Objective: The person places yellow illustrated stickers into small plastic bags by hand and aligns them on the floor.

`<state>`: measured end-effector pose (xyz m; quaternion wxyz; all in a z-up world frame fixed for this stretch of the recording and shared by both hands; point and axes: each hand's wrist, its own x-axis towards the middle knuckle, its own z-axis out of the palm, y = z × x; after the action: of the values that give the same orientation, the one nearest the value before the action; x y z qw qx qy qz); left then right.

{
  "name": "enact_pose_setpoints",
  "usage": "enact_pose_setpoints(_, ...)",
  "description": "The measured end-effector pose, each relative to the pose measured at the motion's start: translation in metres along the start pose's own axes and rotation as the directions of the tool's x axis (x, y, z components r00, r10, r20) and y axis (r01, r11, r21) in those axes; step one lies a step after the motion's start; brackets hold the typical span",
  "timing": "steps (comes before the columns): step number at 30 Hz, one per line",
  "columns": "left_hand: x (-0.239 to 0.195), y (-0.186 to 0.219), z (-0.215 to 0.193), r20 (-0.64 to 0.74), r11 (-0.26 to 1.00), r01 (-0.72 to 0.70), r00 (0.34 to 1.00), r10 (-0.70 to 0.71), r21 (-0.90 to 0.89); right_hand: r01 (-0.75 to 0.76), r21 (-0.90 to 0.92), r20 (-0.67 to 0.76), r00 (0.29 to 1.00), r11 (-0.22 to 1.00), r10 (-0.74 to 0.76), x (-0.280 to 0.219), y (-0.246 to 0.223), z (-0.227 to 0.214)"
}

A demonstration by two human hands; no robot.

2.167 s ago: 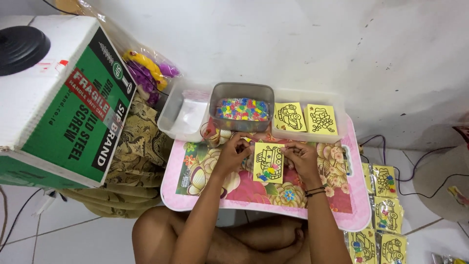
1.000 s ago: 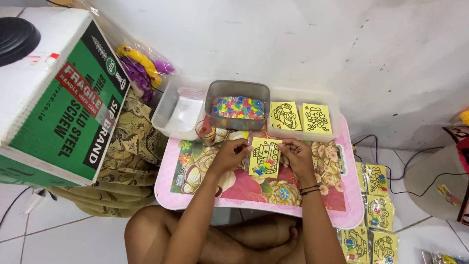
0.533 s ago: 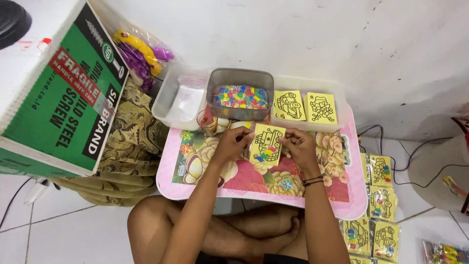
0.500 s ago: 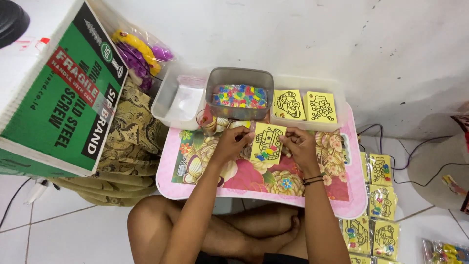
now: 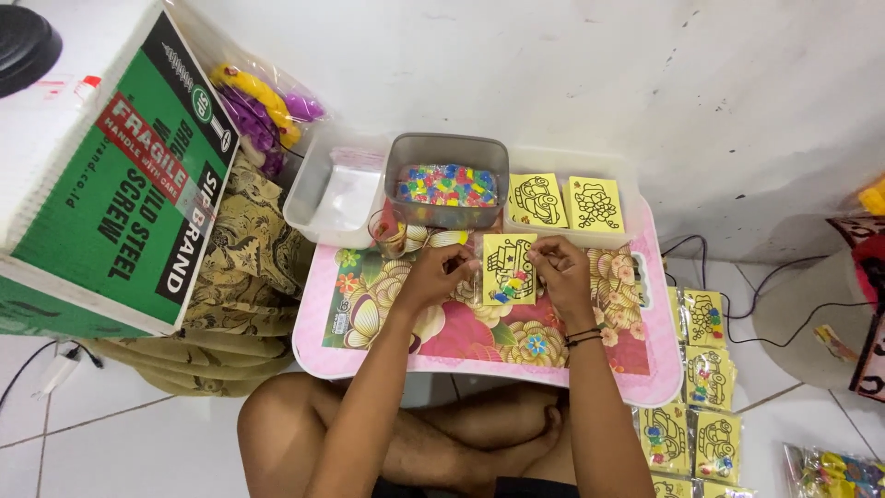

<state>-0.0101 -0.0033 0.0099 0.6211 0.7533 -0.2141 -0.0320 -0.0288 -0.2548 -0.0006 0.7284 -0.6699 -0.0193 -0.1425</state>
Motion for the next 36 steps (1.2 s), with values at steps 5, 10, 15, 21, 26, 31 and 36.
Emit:
enact_pose_setpoints(5,-0.005,0.012,-0.002,-0.012,1.0,0.0,1.0,0.0,-0.014,-0.016,-0.073,-0.03,0.999,0.997,0.014,-0.004,-0.009,0.006)
enact_pose_setpoints(10,-0.005,0.005,-0.003,0.002,0.999,0.005,1.0,-0.005,-0.038,-0.021,-0.144,-0.054,0.998,0.989,0.014,-0.007,-0.011,0.007)
enact_pose_setpoints(15,-0.003,-0.001,-0.001,0.003,0.998,-0.025,1.0,0.025,-0.05,0.087,-0.277,-0.003,0.996,0.957,-0.092,-0.011,-0.003,-0.004)
enact_pose_setpoints(21,0.003,-0.009,-0.002,0.059,0.998,-0.055,0.997,0.053,0.035,0.132,-0.61,0.044,0.99,0.781,-0.132,-0.043,-0.041,-0.027)
enact_pose_setpoints(26,0.004,-0.011,0.003,0.053,0.999,-0.037,0.998,0.036,0.028,0.101,-0.736,0.074,0.995,0.67,-0.069,-0.06,-0.052,-0.092)
enact_pose_setpoints(31,0.003,-0.009,0.006,0.071,0.998,-0.034,0.997,0.029,0.059,0.018,-0.766,0.021,1.0,0.643,-0.003,-0.076,-0.082,-0.173)
enact_pose_setpoints(36,0.0,0.015,0.01,0.061,0.999,-0.033,0.998,0.031,0.034,-0.147,-0.613,-0.145,0.987,0.776,0.072,-0.096,-0.102,-0.27)
